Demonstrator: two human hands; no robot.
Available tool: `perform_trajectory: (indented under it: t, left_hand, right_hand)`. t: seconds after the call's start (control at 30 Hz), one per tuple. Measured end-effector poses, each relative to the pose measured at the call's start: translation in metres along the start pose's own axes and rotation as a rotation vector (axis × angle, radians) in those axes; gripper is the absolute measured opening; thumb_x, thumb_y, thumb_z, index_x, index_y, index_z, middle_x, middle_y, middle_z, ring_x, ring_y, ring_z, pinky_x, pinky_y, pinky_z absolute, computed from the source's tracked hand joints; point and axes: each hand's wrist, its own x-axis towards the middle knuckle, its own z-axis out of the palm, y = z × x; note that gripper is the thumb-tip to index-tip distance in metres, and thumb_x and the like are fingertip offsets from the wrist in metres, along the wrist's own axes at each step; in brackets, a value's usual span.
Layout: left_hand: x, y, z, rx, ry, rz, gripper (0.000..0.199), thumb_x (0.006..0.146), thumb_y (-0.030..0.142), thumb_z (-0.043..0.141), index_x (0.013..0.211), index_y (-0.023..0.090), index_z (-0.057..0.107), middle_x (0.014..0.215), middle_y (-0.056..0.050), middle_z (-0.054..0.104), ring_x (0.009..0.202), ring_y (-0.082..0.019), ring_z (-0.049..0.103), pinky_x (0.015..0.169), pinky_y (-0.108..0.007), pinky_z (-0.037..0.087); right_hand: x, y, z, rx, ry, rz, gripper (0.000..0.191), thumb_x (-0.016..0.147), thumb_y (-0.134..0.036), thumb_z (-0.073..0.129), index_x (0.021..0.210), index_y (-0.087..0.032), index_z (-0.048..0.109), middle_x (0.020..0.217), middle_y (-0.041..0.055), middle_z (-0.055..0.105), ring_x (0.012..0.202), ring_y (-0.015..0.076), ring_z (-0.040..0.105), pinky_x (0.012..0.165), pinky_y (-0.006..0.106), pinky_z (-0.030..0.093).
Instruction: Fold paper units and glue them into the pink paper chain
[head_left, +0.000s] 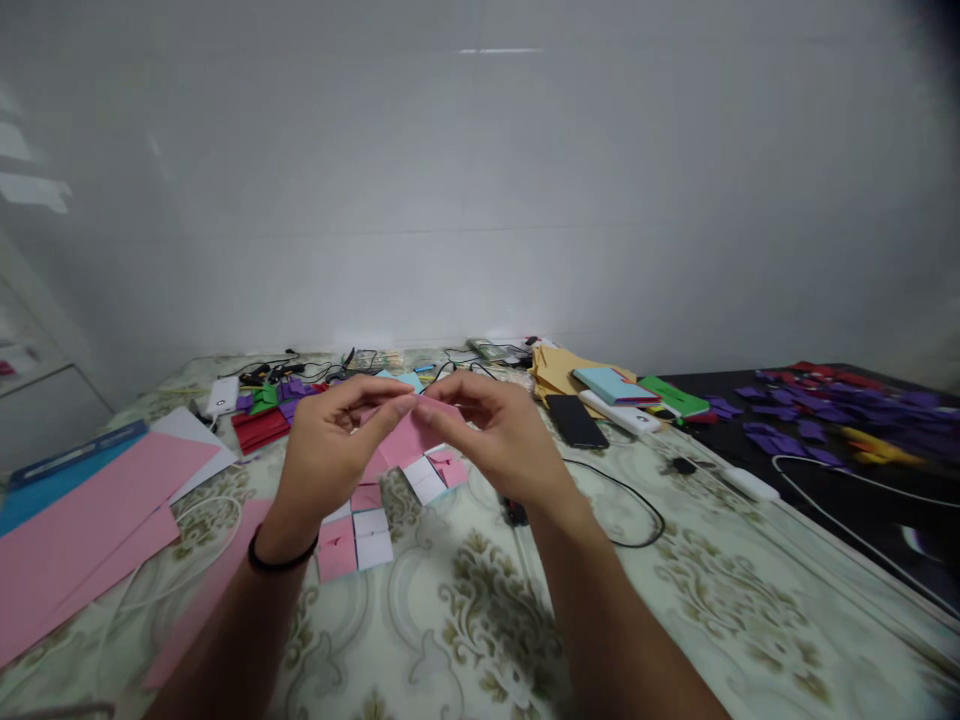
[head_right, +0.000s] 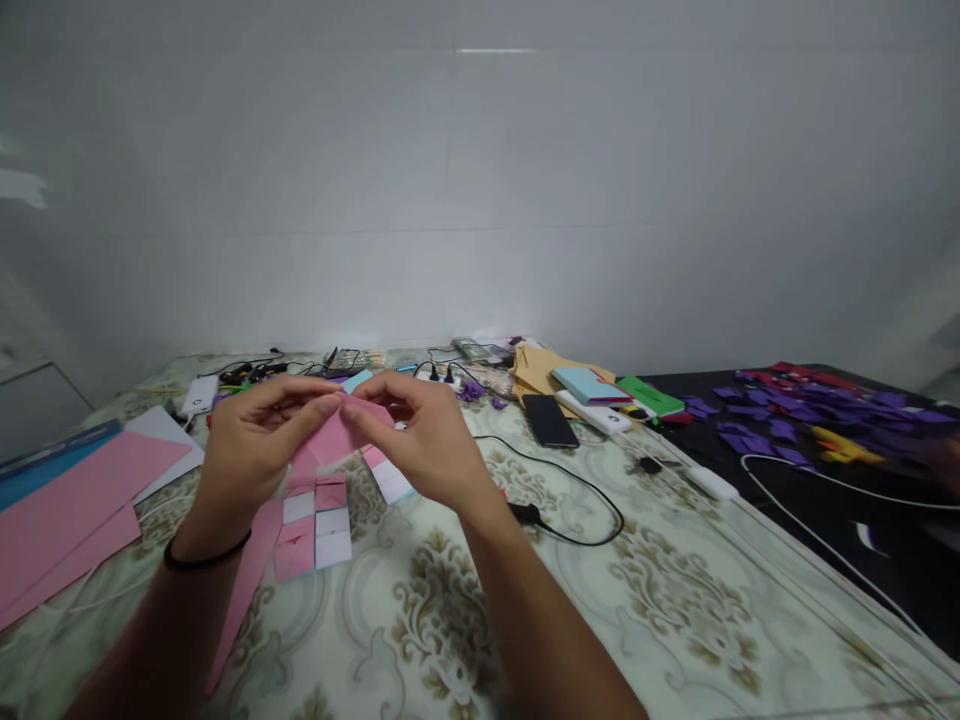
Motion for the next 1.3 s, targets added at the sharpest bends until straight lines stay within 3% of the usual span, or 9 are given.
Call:
perform_trajectory:
  t: [0.13,0.27,0.43,0.67,0.8,0.93,1.13,1.3]
  left_hand:
    - [0.004,-0.003,-0.004,-0.037,0.019,-0.071,0.01,0.082,0.029,0.081,0.081,0.019,0.08,0.072,-0.002,0.078,0.065,-0.015,0.07,0.058,-0.022,0.056]
    - [0.003,-0.007,-0.006,-0.032,-0.071,-0.062,0.009,0.082,0.028,0.082,0.083,0.019,0.081,0.078,-0.003,0.079,0.07,-0.016,0.072,0.064,-0.024,0.059]
    - [0.002,-0.006,-0.003,-0.093,-0.139,-0.081,0.011,0.085,0.03,0.08,0.084,0.019,0.078,0.081,-0.003,0.078,0.074,-0.015,0.072,0.069,-0.023,0.058]
    - [0.004,-0.006,-0.013,-0.023,-0.235,-0.118,0.009,0.091,0.027,0.072,0.088,0.019,0.071,0.073,0.002,0.07,0.067,-0.01,0.066,0.065,-0.019,0.053]
    - [0.003,-0.005,-0.015,-0.059,-0.196,-0.125,0.012,0.091,0.029,0.072,0.086,0.018,0.069,0.075,0.001,0.07,0.071,-0.012,0.067,0.068,-0.021,0.055]
    - [0.003,-0.005,-0.012,-0.031,-0.173,-0.066,0.012,0.091,0.03,0.072,0.089,0.019,0.07,0.079,0.001,0.069,0.071,-0.011,0.064,0.066,-0.02,0.053]
    - [0.0,-0.005,-0.008,0.031,-0.295,-0.025,0.008,0.09,0.02,0.069,0.083,0.018,0.068,0.078,0.001,0.068,0.067,-0.01,0.063,0.062,-0.019,0.052]
    - [0.001,-0.004,-0.006,-0.012,-0.278,0.004,0.008,0.09,0.017,0.068,0.083,0.019,0.067,0.078,0.002,0.067,0.069,-0.009,0.063,0.064,-0.018,0.052]
  right_hand:
    - [0.001,0.004,-0.003,0.01,0.077,0.009,0.017,0.089,-0.034,0.076,0.086,-0.019,0.07,0.079,0.0002,0.069,0.071,0.0131,0.064,0.065,0.026,0.053]
    - [0.001,0.004,-0.004,-0.049,0.007,0.015,0.012,0.09,-0.032,0.072,0.09,-0.02,0.072,0.084,0.0007,0.072,0.074,0.0135,0.066,0.067,0.025,0.052]
    - [0.001,0.002,0.0,-0.097,0.021,-0.018,0.009,0.09,-0.028,0.071,0.087,-0.02,0.073,0.083,0.0003,0.073,0.076,0.0139,0.065,0.07,0.026,0.049]
    - [0.001,0.005,-0.005,-0.14,0.166,-0.066,0.005,0.085,-0.024,0.072,0.084,-0.02,0.072,0.082,-0.0001,0.073,0.074,0.0143,0.064,0.067,0.026,0.048]
    - [0.001,0.004,-0.007,-0.119,0.194,-0.037,0.01,0.086,-0.029,0.074,0.084,-0.02,0.072,0.081,0.0003,0.073,0.072,0.0142,0.063,0.064,0.026,0.047]
    - [0.001,0.003,-0.005,-0.083,0.13,-0.056,0.01,0.088,-0.03,0.073,0.086,-0.019,0.072,0.083,0.0012,0.074,0.074,0.0146,0.065,0.065,0.026,0.048]
    - [0.001,-0.001,-0.007,-0.239,-0.106,-0.052,0.007,0.09,-0.023,0.07,0.087,-0.019,0.075,0.084,0.0011,0.076,0.077,0.0147,0.064,0.071,0.028,0.046]
    - [0.001,-0.003,-0.004,-0.169,-0.085,-0.065,0.008,0.09,-0.024,0.07,0.085,-0.019,0.075,0.083,0.0007,0.077,0.076,0.0146,0.066,0.072,0.028,0.047]
